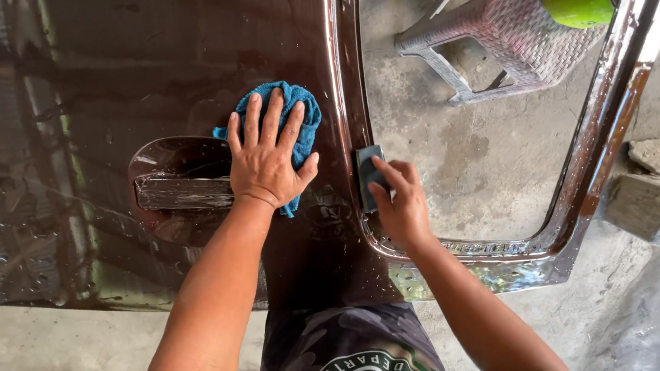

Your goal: Using sandpaper and a cloth to sand down and clean a car door.

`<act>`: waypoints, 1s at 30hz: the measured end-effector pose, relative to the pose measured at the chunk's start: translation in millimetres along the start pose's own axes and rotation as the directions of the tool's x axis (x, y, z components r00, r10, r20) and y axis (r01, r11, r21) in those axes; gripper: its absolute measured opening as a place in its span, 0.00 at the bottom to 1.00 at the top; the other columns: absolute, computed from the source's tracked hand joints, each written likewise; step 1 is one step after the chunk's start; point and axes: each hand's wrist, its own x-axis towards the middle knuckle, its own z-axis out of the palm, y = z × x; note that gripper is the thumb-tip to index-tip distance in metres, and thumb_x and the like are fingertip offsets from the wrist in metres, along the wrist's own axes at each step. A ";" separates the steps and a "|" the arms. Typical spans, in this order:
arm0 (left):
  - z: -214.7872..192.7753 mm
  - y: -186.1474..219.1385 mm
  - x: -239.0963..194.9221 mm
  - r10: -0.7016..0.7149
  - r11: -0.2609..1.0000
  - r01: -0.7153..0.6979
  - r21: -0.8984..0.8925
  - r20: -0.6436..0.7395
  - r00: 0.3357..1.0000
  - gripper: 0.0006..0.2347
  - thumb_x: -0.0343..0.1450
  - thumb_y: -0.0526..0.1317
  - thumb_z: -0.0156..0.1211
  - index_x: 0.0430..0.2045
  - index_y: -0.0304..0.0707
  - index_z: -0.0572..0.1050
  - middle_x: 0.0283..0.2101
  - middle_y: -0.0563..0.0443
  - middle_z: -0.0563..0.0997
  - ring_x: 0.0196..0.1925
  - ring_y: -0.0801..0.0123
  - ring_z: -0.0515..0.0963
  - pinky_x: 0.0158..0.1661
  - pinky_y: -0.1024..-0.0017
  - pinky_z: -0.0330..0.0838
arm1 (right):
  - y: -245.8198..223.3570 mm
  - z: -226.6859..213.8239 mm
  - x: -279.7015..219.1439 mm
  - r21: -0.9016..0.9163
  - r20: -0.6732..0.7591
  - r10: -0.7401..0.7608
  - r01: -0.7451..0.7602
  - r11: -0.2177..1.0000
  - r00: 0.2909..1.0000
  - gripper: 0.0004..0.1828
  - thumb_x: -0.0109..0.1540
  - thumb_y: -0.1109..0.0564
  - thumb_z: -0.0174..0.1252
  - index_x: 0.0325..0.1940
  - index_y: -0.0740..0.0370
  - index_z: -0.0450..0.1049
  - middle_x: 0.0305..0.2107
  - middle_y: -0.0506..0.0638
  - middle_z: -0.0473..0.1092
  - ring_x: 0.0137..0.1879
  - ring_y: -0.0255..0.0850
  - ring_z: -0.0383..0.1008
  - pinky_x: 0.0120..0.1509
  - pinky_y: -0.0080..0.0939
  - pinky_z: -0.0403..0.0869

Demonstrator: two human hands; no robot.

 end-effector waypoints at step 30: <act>-5.0 3.4 1.2 -0.003 1.000 0.004 -0.025 0.015 1.000 0.34 0.70 0.60 0.57 0.74 0.56 0.60 0.78 0.46 0.52 0.79 0.46 0.46 0.72 0.38 0.36 | -41.5 8.6 162.6 -0.003 -0.168 -0.211 0.214 0.977 0.963 0.25 0.64 0.60 0.65 0.66 0.54 0.72 0.54 0.58 0.68 0.56 0.52 0.75 0.57 0.45 0.78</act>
